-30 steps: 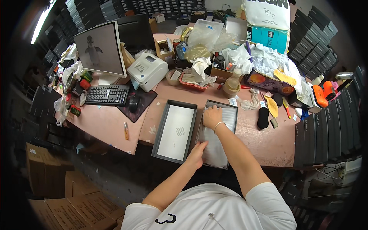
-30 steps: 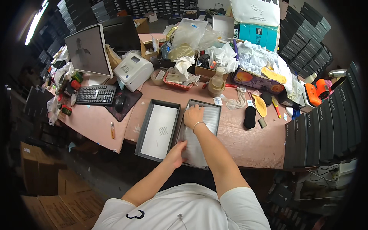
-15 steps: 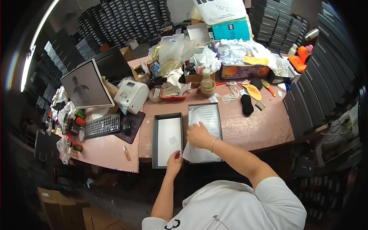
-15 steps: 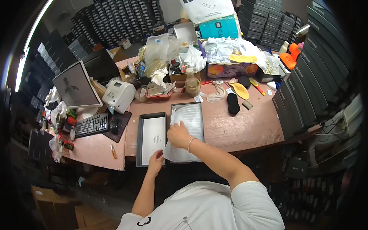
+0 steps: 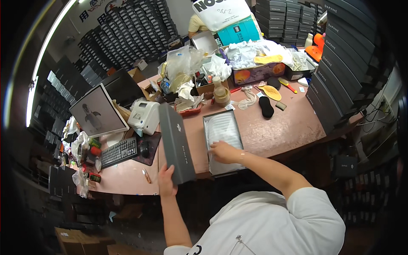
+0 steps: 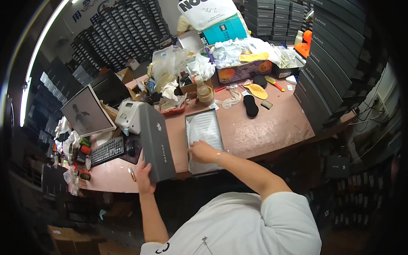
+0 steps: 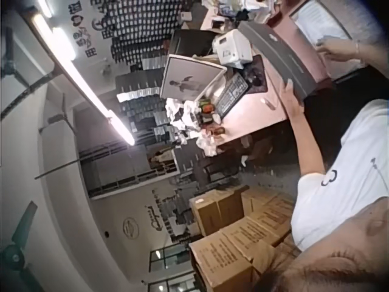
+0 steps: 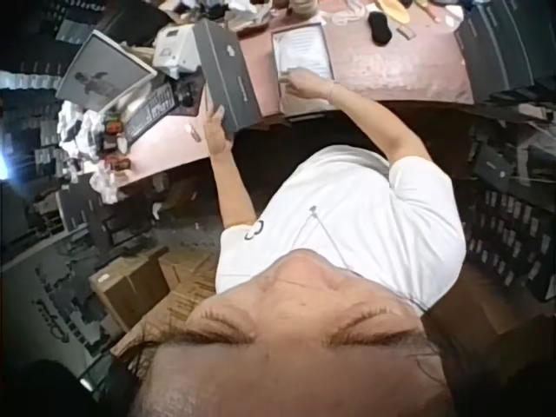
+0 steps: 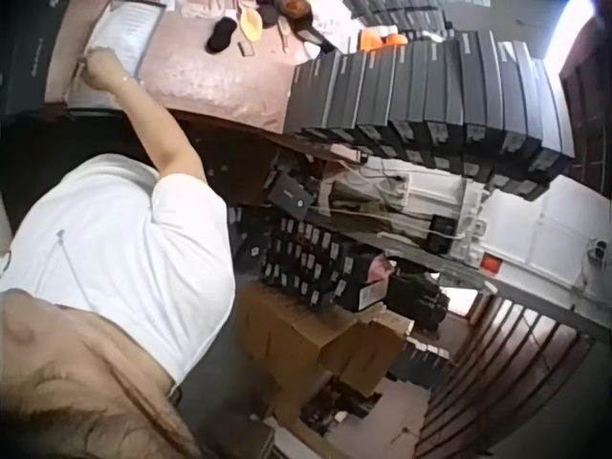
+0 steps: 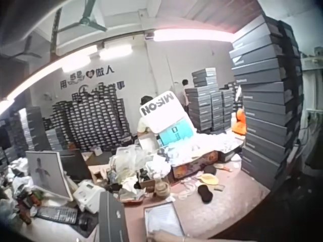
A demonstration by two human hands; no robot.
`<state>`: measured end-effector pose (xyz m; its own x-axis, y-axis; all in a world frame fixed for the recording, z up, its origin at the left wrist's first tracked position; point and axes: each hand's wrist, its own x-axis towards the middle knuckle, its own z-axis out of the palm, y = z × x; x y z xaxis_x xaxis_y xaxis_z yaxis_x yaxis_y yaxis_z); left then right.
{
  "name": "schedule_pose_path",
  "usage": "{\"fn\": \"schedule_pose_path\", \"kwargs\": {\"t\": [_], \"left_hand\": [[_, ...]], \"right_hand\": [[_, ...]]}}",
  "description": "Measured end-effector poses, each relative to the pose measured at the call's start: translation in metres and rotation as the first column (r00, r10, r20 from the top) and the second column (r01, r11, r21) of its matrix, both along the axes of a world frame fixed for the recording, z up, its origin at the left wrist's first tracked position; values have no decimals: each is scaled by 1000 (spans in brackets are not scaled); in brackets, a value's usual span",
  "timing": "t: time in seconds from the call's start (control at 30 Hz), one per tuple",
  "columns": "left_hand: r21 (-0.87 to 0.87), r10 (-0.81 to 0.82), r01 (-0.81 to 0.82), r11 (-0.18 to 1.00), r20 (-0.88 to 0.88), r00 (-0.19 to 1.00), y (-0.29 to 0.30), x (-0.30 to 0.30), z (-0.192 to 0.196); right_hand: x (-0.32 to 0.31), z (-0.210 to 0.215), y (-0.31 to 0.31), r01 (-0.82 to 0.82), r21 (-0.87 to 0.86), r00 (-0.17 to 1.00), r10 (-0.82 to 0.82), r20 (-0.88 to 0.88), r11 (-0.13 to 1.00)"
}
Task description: Inspecting and packaging pairs of high-heeled shoes into boxes with protective tissue paper.
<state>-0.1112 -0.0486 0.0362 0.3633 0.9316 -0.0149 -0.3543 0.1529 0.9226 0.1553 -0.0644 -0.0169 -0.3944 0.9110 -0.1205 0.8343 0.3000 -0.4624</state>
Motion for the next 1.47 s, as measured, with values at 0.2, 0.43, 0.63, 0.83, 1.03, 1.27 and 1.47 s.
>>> {"fn": "schedule_pose_path", "kwargs": {"t": [0.2, 0.43, 0.63, 0.83, 1.03, 1.27, 1.47], "left_hand": [[-28, -233, 233, 972, 6, 973, -27, 51, -54], [230, -54, 198, 953, -514, 856, 38, 113, -109], [-240, -374, 309, 920, -305, 876, 87, 82, -154], [-461, -277, 99, 882, -338, 899, 51, 109, -122], [-527, -198, 11, 850, -300, 933, 42, 158, -68], [-557, -178, 37, 829, -202, 963, 11, 191, -23], [-584, -169, 90, 806, -81, 982, -28, 215, 2]], "right_hand": [[52, 16, -74, 554, -122, 400, -392, -828, 824], [64, -20, -61, 656, -335, 512, -725, -460, 676], [60, -36, -36, 552, -457, 346, -690, -635, 697], [57, -81, -21, 640, -453, 268, -732, -626, 621], [114, -52, -9, 479, -581, 371, -752, -545, 658], [100, -60, -28, 447, -582, 244, -718, -651, 680], [170, 90, -77, 463, -278, 373, -470, -800, 841]]}}
